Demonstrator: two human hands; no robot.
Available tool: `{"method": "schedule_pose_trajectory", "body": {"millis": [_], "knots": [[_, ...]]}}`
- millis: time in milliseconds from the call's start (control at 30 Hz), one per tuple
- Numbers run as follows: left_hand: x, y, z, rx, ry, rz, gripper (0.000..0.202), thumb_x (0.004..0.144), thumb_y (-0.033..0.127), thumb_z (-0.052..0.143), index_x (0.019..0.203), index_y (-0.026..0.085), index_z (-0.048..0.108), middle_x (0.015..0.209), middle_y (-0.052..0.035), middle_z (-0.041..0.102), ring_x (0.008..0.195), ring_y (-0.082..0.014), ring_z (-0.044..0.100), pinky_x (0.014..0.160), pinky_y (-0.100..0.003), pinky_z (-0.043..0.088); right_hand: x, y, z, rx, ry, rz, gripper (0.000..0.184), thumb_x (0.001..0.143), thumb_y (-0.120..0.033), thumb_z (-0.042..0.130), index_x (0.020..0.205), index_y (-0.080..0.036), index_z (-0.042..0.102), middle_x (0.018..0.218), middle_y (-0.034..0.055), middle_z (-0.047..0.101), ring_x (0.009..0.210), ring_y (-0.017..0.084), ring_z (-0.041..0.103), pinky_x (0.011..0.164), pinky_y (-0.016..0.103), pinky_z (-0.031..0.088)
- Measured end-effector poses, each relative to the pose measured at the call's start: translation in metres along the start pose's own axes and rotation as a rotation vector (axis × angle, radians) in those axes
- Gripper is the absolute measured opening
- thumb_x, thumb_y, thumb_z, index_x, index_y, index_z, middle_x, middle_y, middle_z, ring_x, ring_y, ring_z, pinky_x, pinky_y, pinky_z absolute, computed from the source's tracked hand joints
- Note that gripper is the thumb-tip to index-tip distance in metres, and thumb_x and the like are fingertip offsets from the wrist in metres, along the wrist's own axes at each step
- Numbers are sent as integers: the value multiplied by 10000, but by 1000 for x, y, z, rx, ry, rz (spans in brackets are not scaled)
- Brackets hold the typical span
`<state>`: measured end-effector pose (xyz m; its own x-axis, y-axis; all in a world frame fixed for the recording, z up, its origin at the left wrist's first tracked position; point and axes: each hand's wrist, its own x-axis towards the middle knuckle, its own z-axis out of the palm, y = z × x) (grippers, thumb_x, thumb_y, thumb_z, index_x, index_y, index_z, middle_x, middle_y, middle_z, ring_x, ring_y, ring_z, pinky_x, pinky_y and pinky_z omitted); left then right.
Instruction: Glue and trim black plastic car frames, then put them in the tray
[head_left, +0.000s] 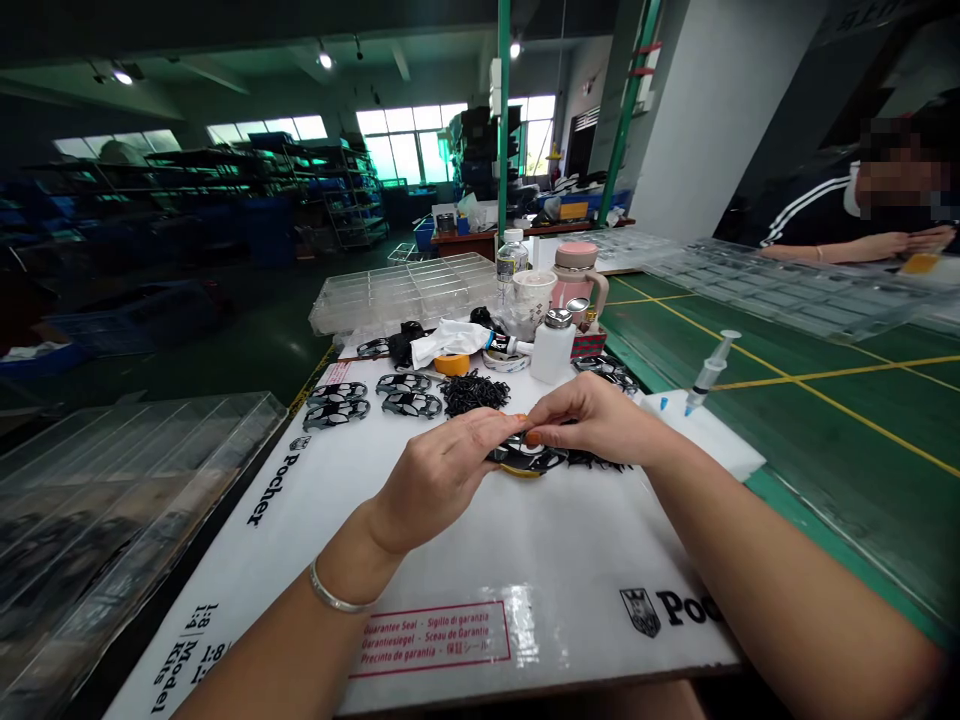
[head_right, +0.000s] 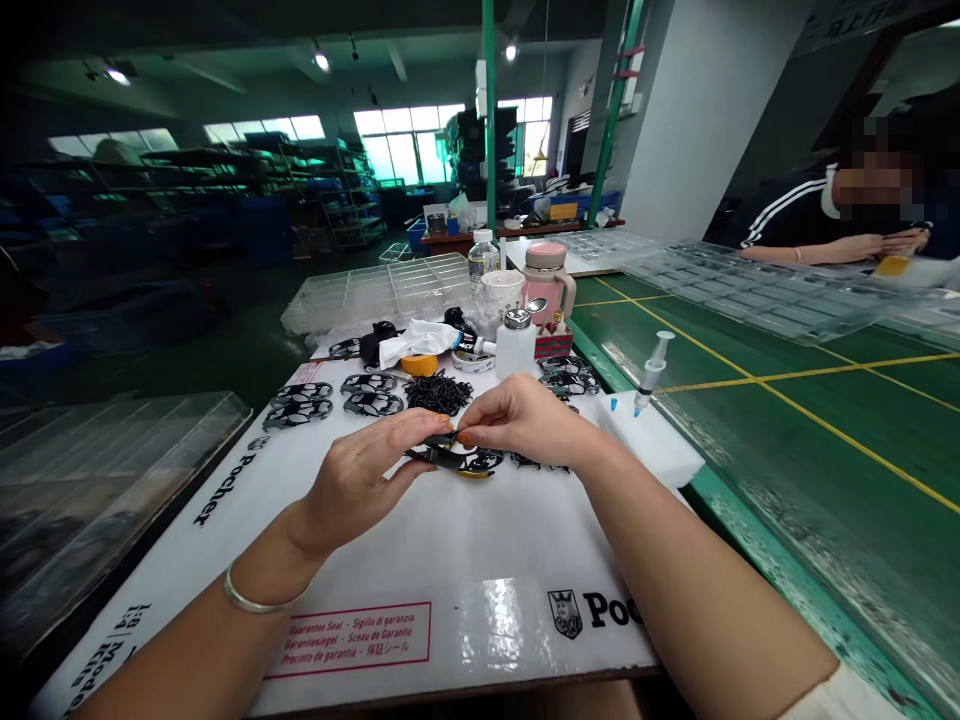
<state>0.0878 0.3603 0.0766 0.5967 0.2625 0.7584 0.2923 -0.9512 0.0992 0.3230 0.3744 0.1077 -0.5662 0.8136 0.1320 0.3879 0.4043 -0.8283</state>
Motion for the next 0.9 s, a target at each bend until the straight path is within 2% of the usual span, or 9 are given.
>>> {"method": "schedule_pose_trajectory", "body": {"millis": [400, 633, 767, 900], "knots": [[1, 1, -2, 0, 34, -18, 476, 840, 36, 655, 1285, 122, 509, 1213, -71, 663, 1195, -151, 587, 1074, -304, 500, 1, 1, 4, -83, 73, -89, 232, 815, -317, 666, 843, -108, 763, 677, 42, 702, 563, 109, 558, 500, 200, 391], [0, 1, -2, 27, 26, -15, 487, 842, 48, 658, 1296, 137, 507, 1217, -59, 660, 1194, -149, 588, 1090, -305, 484, 2, 6, -3, 112, -14, -22, 286, 844, -392, 664, 909, -131, 760, 818, 55, 737, 713, 151, 647, 657, 230, 498], [0, 2, -3, 39, 38, -21, 487, 834, 37, 659, 1289, 138, 516, 1215, -60, 660, 1201, -163, 584, 1093, -324, 486, 3, 11, -9, 168, 71, -32, 399, 908, -474, 567, 945, -118, 744, 826, 75, 737, 734, 157, 665, 669, 240, 522], [1, 3, -3, 37, 41, -16, 493, 835, 31, 649, 1296, 144, 514, 1198, -60, 666, 1196, -177, 590, 1078, -335, 500, 3, 14, -9, 193, 128, -31, 429, 906, -506, 560, 957, -117, 733, 826, 80, 740, 757, 164, 680, 666, 238, 530]]}}
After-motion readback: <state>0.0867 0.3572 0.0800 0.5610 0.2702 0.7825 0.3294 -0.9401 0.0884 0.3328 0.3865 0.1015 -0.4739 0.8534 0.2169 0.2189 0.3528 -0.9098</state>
